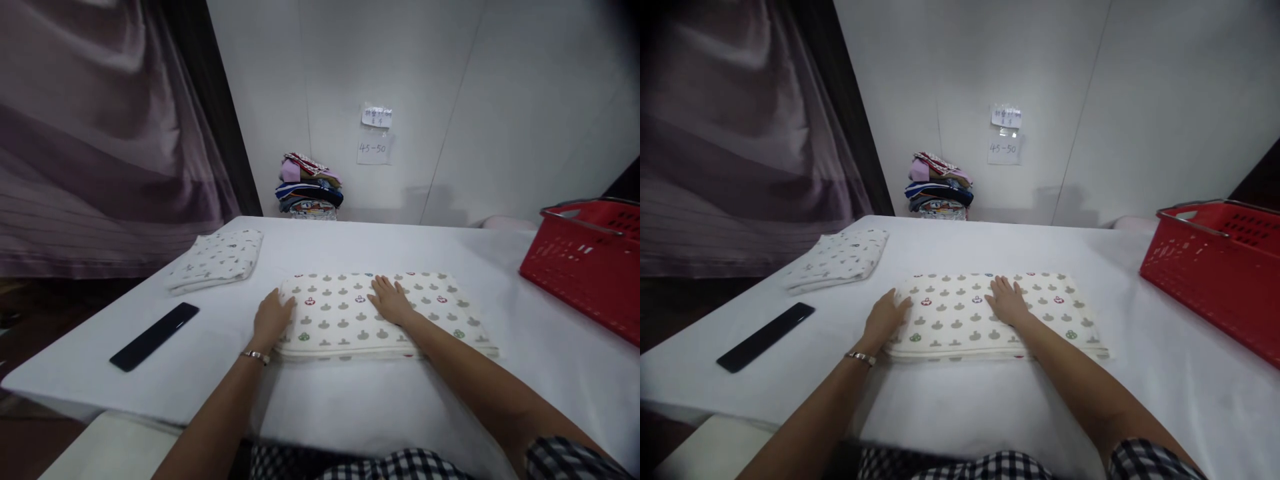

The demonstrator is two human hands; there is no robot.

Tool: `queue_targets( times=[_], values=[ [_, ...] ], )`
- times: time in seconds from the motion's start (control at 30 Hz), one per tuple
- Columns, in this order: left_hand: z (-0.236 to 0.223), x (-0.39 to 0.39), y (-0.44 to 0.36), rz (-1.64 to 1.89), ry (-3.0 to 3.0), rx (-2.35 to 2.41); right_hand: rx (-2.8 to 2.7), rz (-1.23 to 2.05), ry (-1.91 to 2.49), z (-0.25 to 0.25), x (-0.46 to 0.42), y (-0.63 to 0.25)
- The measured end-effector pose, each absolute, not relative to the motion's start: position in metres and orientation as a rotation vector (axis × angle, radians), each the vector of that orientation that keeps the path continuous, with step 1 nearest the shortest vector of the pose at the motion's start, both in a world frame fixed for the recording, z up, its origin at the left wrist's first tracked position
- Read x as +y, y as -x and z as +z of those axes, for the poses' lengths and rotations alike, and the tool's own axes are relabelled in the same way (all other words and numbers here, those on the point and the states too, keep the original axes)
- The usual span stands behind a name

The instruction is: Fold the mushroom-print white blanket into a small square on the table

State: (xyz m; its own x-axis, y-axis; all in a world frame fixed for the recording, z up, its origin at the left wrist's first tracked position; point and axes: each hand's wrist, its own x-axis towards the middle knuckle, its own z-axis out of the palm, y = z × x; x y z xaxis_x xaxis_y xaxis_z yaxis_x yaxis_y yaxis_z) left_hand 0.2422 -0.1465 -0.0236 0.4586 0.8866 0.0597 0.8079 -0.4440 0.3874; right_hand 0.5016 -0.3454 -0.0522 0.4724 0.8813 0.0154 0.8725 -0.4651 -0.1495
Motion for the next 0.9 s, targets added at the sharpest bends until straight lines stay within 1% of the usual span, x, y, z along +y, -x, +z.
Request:
queue_targets(
  times=[0.17, 0.3, 0.43, 0.6, 0.77, 0.9],
  values=[
    [-0.012, -0.136, -0.233, 0.226, -2.187, 1.527, -1.485, 0.239, 2.59, -0.037, -0.34, -0.498],
    [-0.006, -0.131, -0.233, 0.166, -2.068, 1.504, -1.467, 0.133, 2.574, -0.039, -0.337, -0.487],
    [-0.005, -0.127, -0.235, 0.192, -2.022, 1.456, -1.48, 0.078, 2.573, -0.046, -0.338, -0.479],
    [-0.004, -0.128, -0.235, 0.253, -1.949, 1.427, -1.467, 0.165, 2.567, -0.037, -0.336, -0.482],
    [-0.003, -0.133, -0.234, 0.289, -1.788, 1.372, -1.48, 0.082, 2.541, -0.041, -0.334, -0.476],
    [-0.001, -0.138, -0.232, 0.279, -1.615, 1.284, -1.384, 0.22, 2.393, -0.047, -0.333, -0.475]
  ],
)
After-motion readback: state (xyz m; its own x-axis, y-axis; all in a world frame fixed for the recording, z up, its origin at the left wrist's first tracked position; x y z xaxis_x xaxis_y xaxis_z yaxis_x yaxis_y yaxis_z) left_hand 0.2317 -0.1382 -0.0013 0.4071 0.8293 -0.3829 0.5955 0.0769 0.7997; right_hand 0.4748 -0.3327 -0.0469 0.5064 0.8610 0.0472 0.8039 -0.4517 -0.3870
